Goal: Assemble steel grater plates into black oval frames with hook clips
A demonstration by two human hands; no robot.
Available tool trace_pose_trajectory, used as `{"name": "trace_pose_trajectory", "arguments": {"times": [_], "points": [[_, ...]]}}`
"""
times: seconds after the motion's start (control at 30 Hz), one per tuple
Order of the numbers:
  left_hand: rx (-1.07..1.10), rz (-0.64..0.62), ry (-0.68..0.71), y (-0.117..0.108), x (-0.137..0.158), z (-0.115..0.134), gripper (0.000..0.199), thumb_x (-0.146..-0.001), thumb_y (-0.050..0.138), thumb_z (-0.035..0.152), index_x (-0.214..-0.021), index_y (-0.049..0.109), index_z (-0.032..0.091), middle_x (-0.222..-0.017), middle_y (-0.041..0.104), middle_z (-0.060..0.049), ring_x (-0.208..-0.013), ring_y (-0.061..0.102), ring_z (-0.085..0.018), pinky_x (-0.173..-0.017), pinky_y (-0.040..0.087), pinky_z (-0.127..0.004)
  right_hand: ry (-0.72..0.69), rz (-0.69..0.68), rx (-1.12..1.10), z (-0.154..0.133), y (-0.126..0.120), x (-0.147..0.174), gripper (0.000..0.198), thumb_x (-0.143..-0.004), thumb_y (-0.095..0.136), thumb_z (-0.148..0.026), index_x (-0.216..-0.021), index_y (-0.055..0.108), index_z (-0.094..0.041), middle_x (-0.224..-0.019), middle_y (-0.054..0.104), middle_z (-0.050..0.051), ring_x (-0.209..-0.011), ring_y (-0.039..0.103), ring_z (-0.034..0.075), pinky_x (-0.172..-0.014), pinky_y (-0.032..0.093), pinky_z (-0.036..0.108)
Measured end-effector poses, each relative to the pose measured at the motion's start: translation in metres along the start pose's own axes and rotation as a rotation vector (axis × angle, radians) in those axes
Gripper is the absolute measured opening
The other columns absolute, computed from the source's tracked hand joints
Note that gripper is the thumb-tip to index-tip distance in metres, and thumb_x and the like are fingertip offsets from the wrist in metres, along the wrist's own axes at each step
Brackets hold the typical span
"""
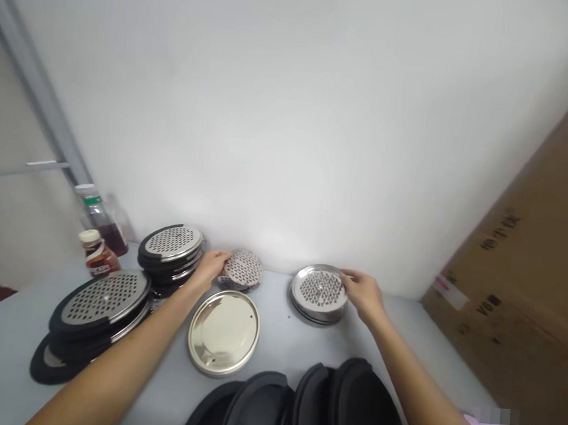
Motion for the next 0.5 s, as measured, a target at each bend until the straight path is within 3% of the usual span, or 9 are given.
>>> {"name": "trace_pose_trajectory", "arguments": {"times": [0.1, 0.2, 0.37, 0.43, 0.5], "points": [[-0.207, 0.115, 0.023, -0.016, 0.002, -0.007, 0.032, -0.095, 0.058, 0.033, -0.122, 0.059, 0.017, -0.124, 0.06, -0.009, -0.105, 0.063, -0.024, -0.088, 0.054, -0.044, -0.069, 0.043, 0.166, 0.006, 0.0, -0.007, 0.015, -0.058, 0.07, -0.033, -0.066, 0.074, -0.022, -0.07, 0.075, 0.01, -0.084, 0.069, 0.035, -0.072, 0.049, 0.042], [-0.362, 0.19, 0.097, -0.018, 0.01, -0.001, 0.033, -0.095, 0.059, 0.033, -0.124, 0.058, 0.017, -0.125, 0.06, -0.01, -0.105, 0.062, -0.023, -0.088, 0.054, -0.044, -0.095, 0.042, 0.261, 0.011, 0.001, -0.01, 0.015, -0.056, 0.069, -0.034, -0.066, 0.073, -0.023, -0.072, 0.075, 0.012, -0.091, 0.068, 0.041, -0.081, 0.047, 0.05], [-0.542, 0.22, 0.269, -0.018, 0.04, 0.04, 0.017, -0.09, 0.064, 0.026, -0.106, 0.069, 0.021, -0.116, 0.067, -0.01, -0.111, 0.061, -0.024, -0.103, 0.044, -0.042, -0.095, 0.02, 0.304, 0.01, -0.01, -0.001, 0.03, -0.063, 0.067, -0.042, -0.084, 0.074, -0.021, -0.09, 0.077, 0.015, -0.099, 0.067, 0.043, -0.087, 0.048, 0.055], [-0.612, 0.281, 0.292, -0.042, 0.047, 0.066, 0.017, -0.087, 0.066, 0.026, -0.104, 0.07, 0.024, -0.118, 0.068, -0.01, -0.123, 0.054, -0.025, -0.111, 0.037, -0.038, -0.076, 0.009, 0.242, 0.008, -0.02, 0.009, 0.039, -0.068, 0.067, -0.047, -0.097, 0.073, -0.022, -0.097, 0.076, 0.015, -0.098, 0.069, 0.041, -0.087, 0.049, 0.054], [-0.7, 0.37, 0.23, -0.082, 0.045, 0.091, 0.015, -0.085, 0.068, 0.031, -0.095, 0.069, 0.02, -0.118, 0.068, -0.012, -0.134, 0.043, -0.029, -0.113, 0.032, -0.039, -0.06, -0.001, 0.117, 0.004, -0.032, 0.023, 0.044, -0.071, 0.068, -0.051, -0.105, 0.071, -0.023, -0.095, 0.077, 0.013, -0.094, 0.072, 0.038, -0.088, 0.051, 0.053]]}}
Point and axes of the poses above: each hand's wrist, its own x-axis away from the middle knuckle, its own y-axis out of the palm, z = x × y, the point moved 6 cm from there along -x, towards the middle knuckle
